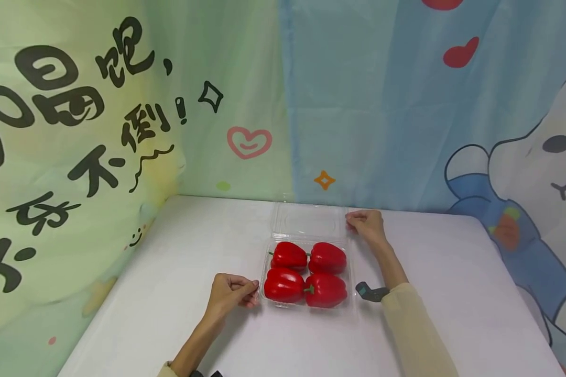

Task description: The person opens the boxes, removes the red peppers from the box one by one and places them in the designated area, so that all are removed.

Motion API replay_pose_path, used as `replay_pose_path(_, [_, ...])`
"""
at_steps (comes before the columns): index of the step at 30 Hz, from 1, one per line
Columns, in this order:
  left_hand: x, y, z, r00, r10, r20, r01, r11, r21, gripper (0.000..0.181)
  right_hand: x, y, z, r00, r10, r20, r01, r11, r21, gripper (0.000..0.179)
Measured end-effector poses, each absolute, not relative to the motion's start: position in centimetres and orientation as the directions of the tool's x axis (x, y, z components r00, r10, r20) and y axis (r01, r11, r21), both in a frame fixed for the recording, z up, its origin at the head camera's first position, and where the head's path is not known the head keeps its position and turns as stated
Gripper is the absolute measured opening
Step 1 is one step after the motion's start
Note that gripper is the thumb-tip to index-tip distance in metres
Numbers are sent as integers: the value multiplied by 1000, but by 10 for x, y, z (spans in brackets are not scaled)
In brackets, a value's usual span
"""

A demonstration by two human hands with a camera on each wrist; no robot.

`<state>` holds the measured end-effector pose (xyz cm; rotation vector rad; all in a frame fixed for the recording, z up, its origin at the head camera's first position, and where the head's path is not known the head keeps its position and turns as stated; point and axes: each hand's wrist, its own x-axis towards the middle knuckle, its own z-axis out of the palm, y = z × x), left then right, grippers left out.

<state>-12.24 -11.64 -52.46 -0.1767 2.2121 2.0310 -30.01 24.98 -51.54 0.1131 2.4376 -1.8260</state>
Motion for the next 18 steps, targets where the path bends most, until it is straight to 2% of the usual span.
replay_pose_path(10, [-121,-118,-526,-977,40,-209,-206,65,976,18,-299,252,-527,-983,7,-185,179,280,-943,49])
replay_pose_path(18, [-126,-128,-517,-969,147,-196,-169,182,969,24,-296,254,-527,-985,-9,-171,161,289,-944,47])
